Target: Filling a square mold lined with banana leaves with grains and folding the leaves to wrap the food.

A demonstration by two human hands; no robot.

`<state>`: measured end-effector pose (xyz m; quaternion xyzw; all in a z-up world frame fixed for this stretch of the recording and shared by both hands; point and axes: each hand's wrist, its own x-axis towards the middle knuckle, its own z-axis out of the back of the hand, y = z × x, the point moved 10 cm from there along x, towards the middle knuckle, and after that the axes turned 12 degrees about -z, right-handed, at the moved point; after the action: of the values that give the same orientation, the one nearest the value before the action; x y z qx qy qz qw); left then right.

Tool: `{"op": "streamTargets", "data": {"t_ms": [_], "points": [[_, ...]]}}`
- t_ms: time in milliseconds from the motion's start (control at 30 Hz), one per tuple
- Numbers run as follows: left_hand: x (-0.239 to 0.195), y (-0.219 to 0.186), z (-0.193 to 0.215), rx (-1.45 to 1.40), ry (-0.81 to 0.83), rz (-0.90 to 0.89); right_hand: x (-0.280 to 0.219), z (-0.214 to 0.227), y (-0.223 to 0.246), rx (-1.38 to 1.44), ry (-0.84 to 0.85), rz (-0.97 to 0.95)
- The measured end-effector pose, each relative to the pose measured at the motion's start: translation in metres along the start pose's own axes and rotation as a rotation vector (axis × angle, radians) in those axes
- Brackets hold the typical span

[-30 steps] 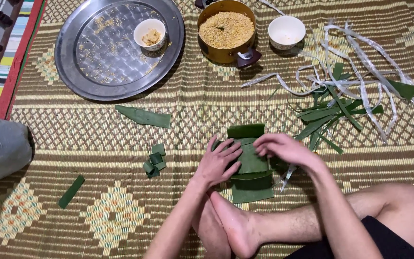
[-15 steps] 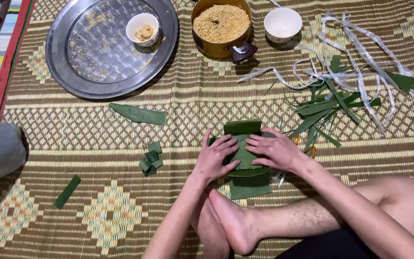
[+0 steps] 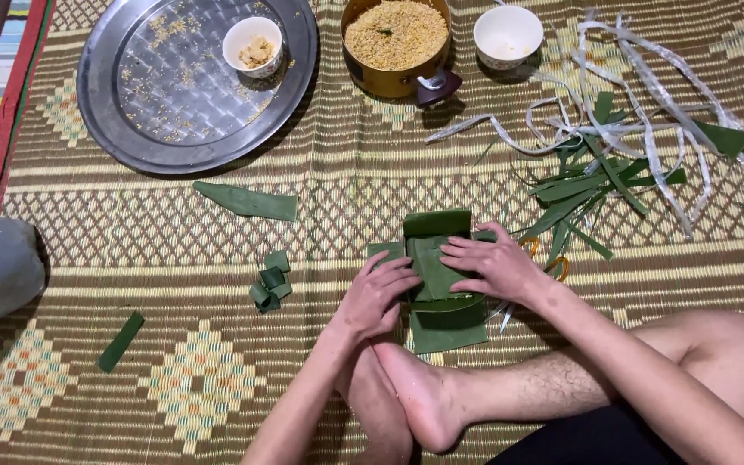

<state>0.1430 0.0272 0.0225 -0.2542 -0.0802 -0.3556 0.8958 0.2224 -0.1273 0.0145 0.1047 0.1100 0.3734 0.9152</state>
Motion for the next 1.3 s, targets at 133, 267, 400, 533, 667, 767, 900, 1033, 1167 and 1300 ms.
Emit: {"op": "streamTargets", "data": {"t_ms": [133, 267, 400, 533, 667, 767, 900, 1033, 1167, 1300], "points": [[-0.011, -0.021, 0.002, 0.058, -0.027, -0.137, 0.001, -0.002, -0.001, 0.013, -0.011, 0.004], [0.002, -0.018, -0.009, 0.074, -0.079, -0.156, 0.002, -0.003, -0.002, 0.028, -0.033, 0.011], [0.008, -0.007, -0.036, 0.095, -0.014, -0.191, 0.003, -0.004, -0.003, 0.029, -0.022, 0.031], [0.013, 0.002, -0.034, 0.056, -0.016, -0.119, 0.005, -0.006, -0.004, 0.046, -0.002, 0.018], [0.014, 0.01, -0.035, 0.017, -0.048, -0.071, 0.008, -0.009, -0.009, 0.056, 0.008, 0.014], [0.014, 0.012, -0.033, -0.029, -0.104, -0.025, 0.008, -0.013, -0.011, 0.019, 0.037, 0.029], [0.01, 0.02, -0.027, -0.162, -0.2, 0.081, 0.008, -0.013, -0.012, 0.05, 0.011, 0.03], [0.005, 0.029, -0.034, -0.201, -0.238, 0.163, 0.006, -0.015, -0.014, 0.089, -0.013, 0.018], [-0.002, 0.038, -0.046, -0.171, -0.248, 0.182, 0.007, -0.026, -0.02, 0.132, -0.02, 0.018], [-0.005, 0.036, -0.044, -0.181, -0.284, 0.184, 0.006, -0.028, -0.021, 0.122, -0.073, 0.041]]}}
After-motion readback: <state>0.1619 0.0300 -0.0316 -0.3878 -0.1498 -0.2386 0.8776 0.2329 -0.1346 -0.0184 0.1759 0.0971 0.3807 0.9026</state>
